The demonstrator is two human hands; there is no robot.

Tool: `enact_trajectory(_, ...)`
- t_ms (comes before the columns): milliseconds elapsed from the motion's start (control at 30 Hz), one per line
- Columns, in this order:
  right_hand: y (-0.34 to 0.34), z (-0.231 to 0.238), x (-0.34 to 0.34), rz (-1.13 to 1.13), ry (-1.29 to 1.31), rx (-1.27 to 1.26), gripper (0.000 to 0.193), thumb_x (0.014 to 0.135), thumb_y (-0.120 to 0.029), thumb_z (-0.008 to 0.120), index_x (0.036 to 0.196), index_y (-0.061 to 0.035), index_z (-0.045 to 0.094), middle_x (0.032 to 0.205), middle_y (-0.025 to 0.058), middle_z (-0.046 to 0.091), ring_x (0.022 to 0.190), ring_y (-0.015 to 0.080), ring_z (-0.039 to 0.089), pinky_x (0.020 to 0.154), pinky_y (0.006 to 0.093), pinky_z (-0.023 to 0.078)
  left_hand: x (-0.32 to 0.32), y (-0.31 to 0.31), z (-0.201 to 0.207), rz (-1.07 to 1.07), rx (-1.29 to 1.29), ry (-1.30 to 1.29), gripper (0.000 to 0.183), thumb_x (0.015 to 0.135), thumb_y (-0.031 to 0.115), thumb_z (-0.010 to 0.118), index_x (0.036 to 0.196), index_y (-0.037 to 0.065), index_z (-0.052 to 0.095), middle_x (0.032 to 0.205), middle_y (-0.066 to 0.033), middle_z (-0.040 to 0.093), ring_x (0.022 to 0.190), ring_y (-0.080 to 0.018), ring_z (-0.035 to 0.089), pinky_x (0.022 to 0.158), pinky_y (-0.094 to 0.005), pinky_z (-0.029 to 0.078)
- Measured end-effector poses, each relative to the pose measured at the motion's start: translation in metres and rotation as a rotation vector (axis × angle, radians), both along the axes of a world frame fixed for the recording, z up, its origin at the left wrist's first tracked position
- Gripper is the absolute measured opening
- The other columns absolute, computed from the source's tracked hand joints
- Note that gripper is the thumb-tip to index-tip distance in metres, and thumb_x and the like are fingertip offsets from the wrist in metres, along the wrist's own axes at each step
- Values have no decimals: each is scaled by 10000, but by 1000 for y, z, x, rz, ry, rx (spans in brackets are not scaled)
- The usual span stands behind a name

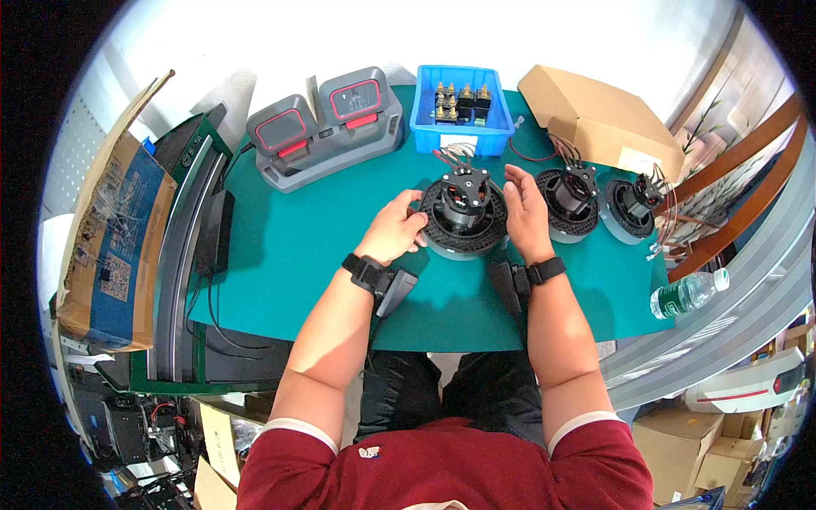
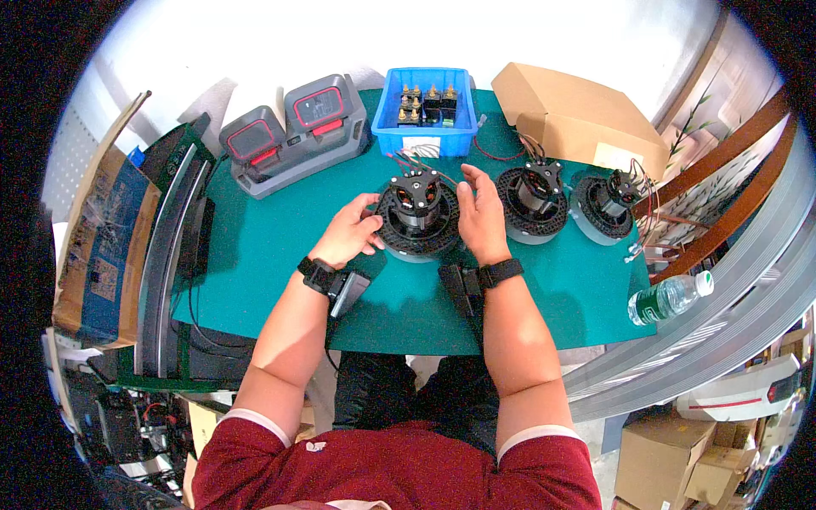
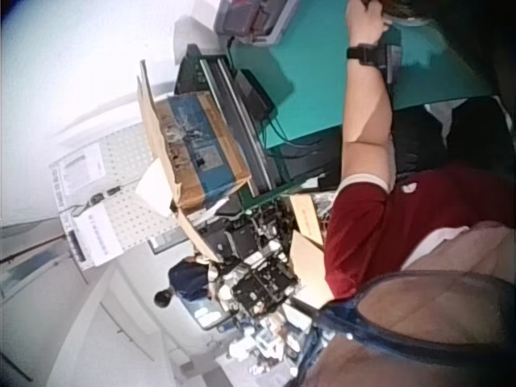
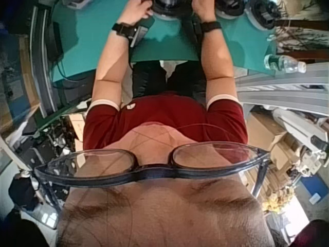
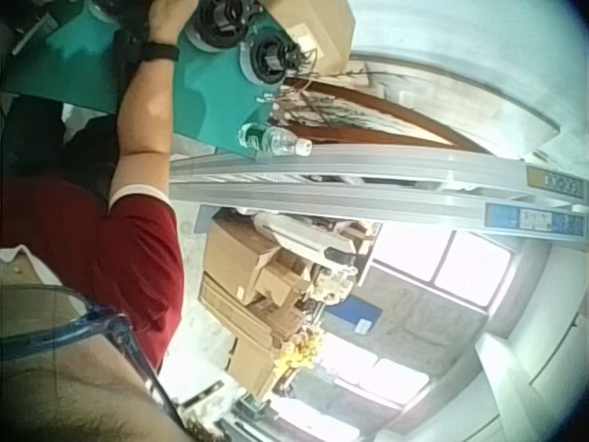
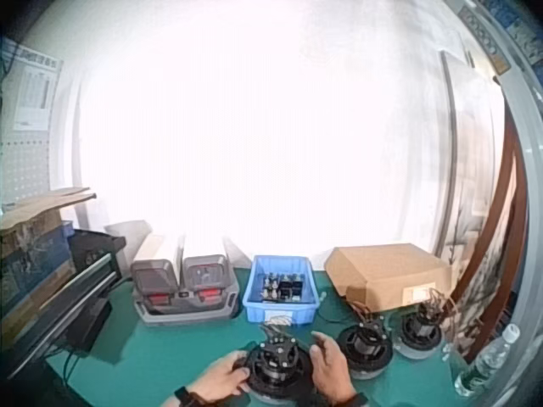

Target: Inspecting and arranging electromechanical motor components on a workshop table.

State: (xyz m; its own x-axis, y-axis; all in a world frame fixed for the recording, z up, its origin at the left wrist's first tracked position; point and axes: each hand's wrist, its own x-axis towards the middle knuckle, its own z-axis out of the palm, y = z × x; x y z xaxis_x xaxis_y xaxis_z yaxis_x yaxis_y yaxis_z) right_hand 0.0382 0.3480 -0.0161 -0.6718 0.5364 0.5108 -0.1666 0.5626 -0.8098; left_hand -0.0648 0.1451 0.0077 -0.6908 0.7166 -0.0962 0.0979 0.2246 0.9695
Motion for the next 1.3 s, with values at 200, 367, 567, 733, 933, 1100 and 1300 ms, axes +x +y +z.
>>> enact_trajectory(200, 0, 4, 2, -18, -38, 25, 289, 867, -69, 486, 1146, 4, 500, 1099, 156, 556, 1018, 243, 535, 893, 329, 408, -10, -4, -2, -4, -16, -7, 398, 821, 63, 480, 1207, -12, 424, 777, -75, 577, 564, -118, 580, 449, -236, 455)
enact_trajectory(367, -6, 8, 6, -57, -153, 250, 310, 806, -16, 526, 1115, -16, 534, 1092, 162, 557, 1049, 271, 529, 916, 334, 405, -15, -8, 3, 13, -19, -10, 383, 808, 48, 476, 1186, -9, 449, 736, -59, 565, 532, -100, 550, 422, -223, 408)
enact_trajectory(567, -8, -4, 6, -22, -281, 462, 335, 740, -2, 564, 1074, -33, 558, 1129, 203, 532, 1118, 359, 459, 968, 422, 357, -19, -15, 10, 48, -13, 13, 335, 801, 44, 479, 1132, -8, 473, 712, -54, 560, 496, -95, 516, 414, -225, 379)
enact_trajectory(733, -7, -12, 4, -22, -393, 605, 334, 721, -29, 592, 1055, -51, 598, 1173, 201, 515, 1147, 402, 418, 985, 449, 334, -21, -15, 8, 83, -22, 44, 343, 787, 40, 485, 1126, -13, 478, 706, -63, 568, 492, -112, 521, 443, -253, 401)
enact_trajectory(933, -7, -17, 2, -29, -388, 613, 342, 711, -62, 604, 1053, -44, 603, 1145, 136, 531, 1130, 356, 427, 959, 459, 346, -19, -13, 7, 109, -55, 124, 352, 781, 44, 479, 1128, -16, 493, 705, -68, 578, 498, -136, 536, 505, -289, 434)
enact_trajectory(1100, -11, -12, 2, -45, -401, 605, 327, 708, -62, 610, 1035, -45, 614, 1092, 113, 542, 1074, 325, 452, 920, 446, 373, -19, -14, 7, 108, -82, 164, 353, 774, 45, 474, 1121, -12, 502, 725, -88, 597, 508, -148, 549, 531, -299, 446)
enact_trajectory(1300, -14, 0, 4, -67, -443, 592, 227, 713, -71, 619, 939, -47, 613, 963, 137, 574, 977, 327, 509, 834, 400, 434, -19, -14, 7, 110, -97, 196, 352, 770, 49, 475, 1116, -12, 506, 740, -100, 607, 514, -160, 559, 544, -308, 455)
